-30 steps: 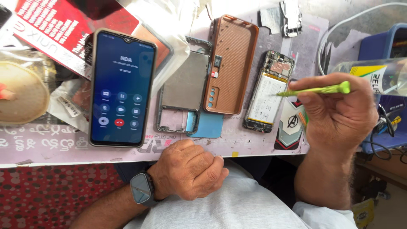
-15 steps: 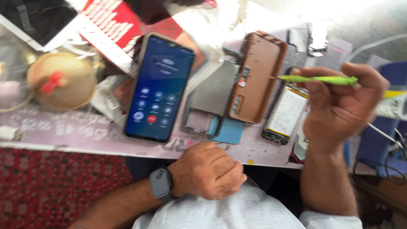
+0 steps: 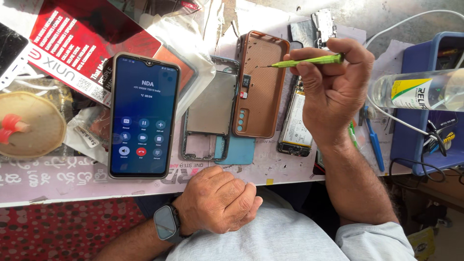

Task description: The person disassembles a Vivo smartphone, removes the back cover, and uses a green plastic pry tool to detach the battery connector. They then use a blue plastic spudger to lift the battery and a green screwdriver to remove screws from the motherboard area. The person also handles a second phone that rings during the process.

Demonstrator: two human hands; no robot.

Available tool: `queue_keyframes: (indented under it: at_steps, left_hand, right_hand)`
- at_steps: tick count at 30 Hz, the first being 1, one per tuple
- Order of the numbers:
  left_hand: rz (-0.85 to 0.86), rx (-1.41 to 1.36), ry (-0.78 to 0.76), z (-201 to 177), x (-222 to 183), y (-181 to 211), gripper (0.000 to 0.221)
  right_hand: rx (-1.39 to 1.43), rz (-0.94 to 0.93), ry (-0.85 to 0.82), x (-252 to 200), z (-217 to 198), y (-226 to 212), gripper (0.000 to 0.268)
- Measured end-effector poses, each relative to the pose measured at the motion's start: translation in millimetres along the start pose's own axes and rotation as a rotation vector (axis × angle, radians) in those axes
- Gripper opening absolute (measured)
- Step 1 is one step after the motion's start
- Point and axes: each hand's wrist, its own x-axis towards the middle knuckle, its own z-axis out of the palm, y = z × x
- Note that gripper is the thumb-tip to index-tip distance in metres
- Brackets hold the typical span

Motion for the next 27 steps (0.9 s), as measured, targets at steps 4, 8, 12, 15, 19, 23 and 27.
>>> queue_keyframes:
  at_steps: [4,8,12,15,19,23,27]
  left_hand:
    - [-0.004,-0.004,-0.011,0,-1,0,0.019]
    - [-0.002,0.004,-0.011,1,-2,0,0.019]
    - [-0.007,0.014,-0.013,2,-3,0,0.019]
    - [-0.006,0.013,-0.017,2,-4,0,0.020]
    - [-0.014,0.013,-0.016,4,-5,1,0.021]
    - [-0.022,0.012,-0.031,3,-4,0,0.021]
    - [-0.043,0.010,-0.052,3,-4,0,0.022]
  right_hand:
    - [0.004,0.004,-0.003,0,2,-1,0.032]
    - [-0.004,0.007,-0.013,2,3,-2,0.034]
    - [-0.011,-0.017,-0.034,5,3,0,0.034]
    - [-0.016,-0.020,-0.011,6,2,2,0.033]
    - [-0.010,-0.033,0.007,3,-2,1,0.035]
    - [-0.015,-0.039,0.021,0,-5,-6,0.035]
    - [-0.013,-0.014,0.021,-7,-11,-17,0.035]
